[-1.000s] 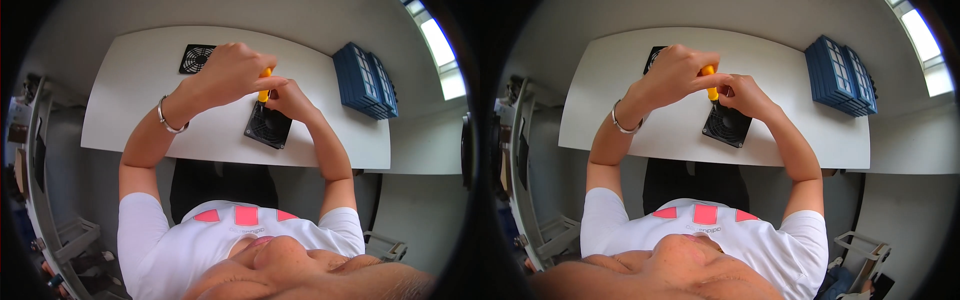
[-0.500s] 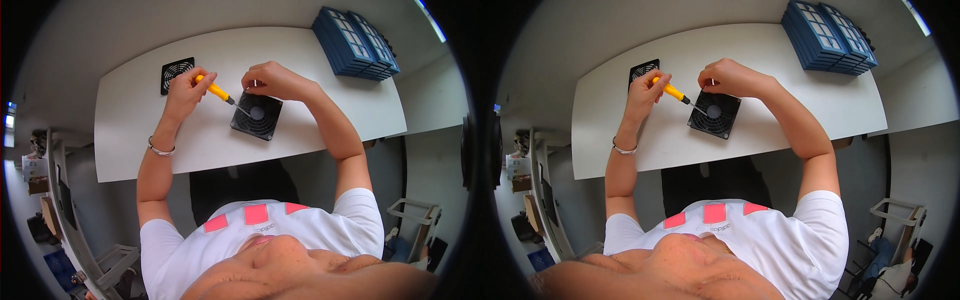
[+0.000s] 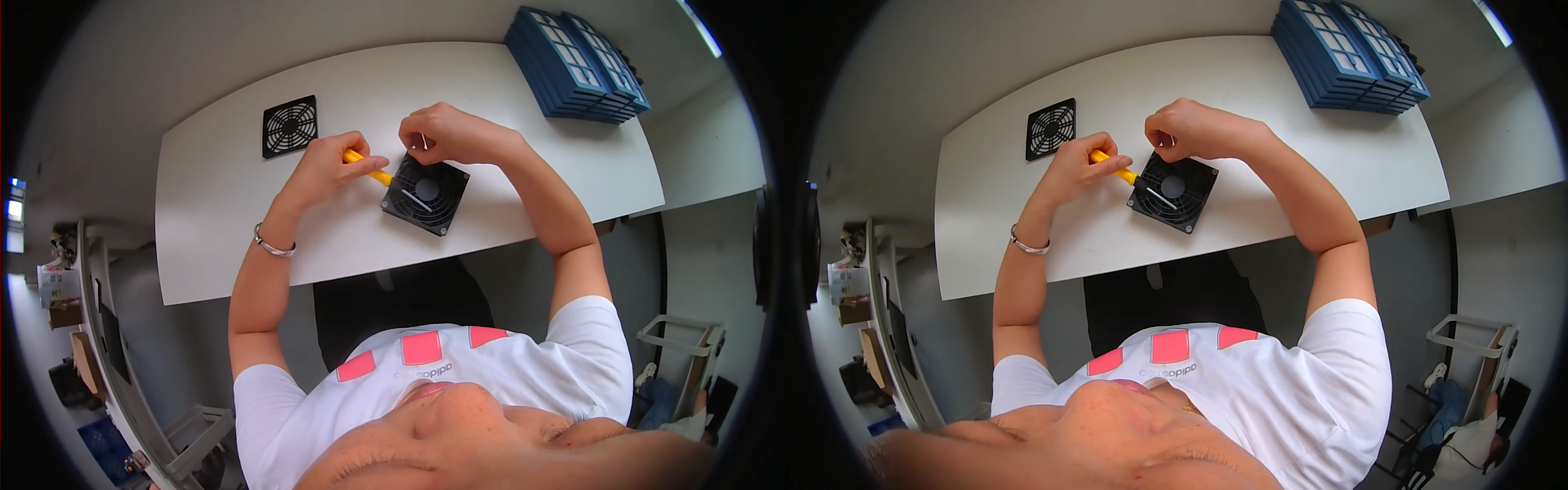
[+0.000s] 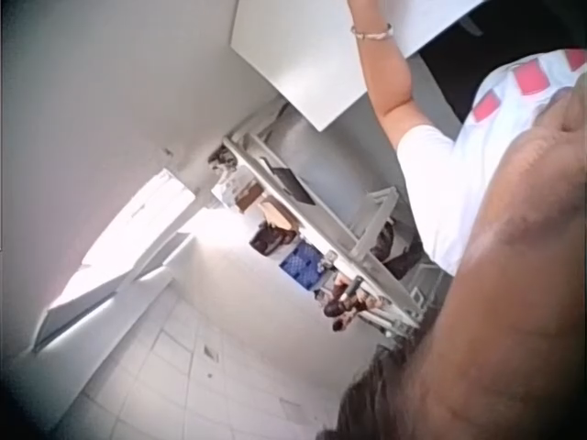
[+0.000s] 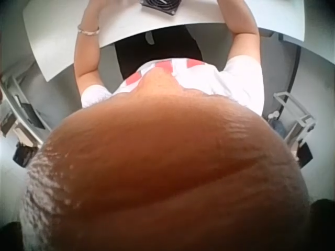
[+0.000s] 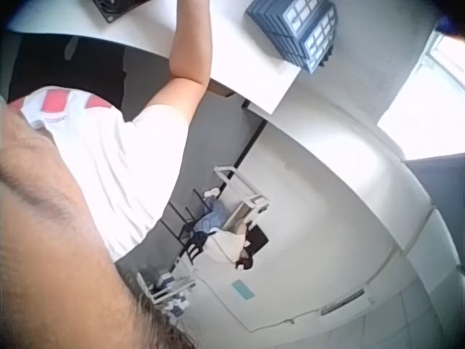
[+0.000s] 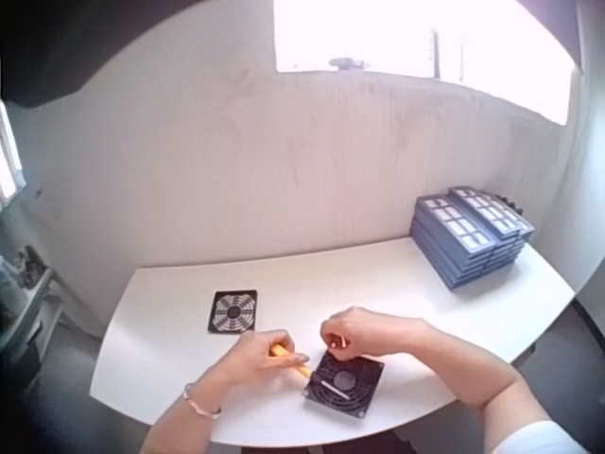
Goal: The recorder uses a screwdriver to remove screws and disassemble a black computer cooling fan on a white desk.
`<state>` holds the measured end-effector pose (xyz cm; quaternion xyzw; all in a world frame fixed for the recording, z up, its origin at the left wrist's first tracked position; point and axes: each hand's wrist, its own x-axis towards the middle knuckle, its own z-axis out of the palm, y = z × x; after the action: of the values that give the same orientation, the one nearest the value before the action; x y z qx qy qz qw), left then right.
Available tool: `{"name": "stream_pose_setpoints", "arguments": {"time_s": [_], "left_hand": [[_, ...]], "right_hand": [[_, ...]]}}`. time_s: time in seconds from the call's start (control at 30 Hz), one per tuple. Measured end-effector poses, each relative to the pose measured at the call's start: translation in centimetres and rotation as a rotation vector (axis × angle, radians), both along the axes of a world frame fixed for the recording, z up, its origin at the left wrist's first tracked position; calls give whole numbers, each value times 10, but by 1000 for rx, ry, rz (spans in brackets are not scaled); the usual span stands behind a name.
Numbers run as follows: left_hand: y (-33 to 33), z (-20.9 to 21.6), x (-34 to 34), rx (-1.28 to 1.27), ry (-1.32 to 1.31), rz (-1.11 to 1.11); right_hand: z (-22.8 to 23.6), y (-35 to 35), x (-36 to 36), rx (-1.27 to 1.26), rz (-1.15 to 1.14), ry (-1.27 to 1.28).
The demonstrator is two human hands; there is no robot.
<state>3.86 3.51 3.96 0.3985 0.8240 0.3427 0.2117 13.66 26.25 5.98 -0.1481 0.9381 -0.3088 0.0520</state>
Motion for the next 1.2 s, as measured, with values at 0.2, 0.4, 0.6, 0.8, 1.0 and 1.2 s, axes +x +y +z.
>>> {"name": "stream_pose_setpoints", "arguments": {"time_s": [0.2,0.4,0.6,0.8,1.0,1.2], "left_hand": [[2,-8,4,4,-99,-168],[7,-11,7,34,-143,-150],[13,-10,13,-63,-147,-133],[1,2,7,-11,-77,-63],[-9,9,-5,93,21,31],[1,5,12,-25,91,-15]], "right_hand": [[5,2,0,-25,-27,-97],[7,6,-1,-75,-17,-170],[4,6,-1,-55,-10,-122],[11,3,-1,20,-168,-200],[-3,19,-10,-66,-395,-150],[-6,17,-13,-126,-486,-113]]}}
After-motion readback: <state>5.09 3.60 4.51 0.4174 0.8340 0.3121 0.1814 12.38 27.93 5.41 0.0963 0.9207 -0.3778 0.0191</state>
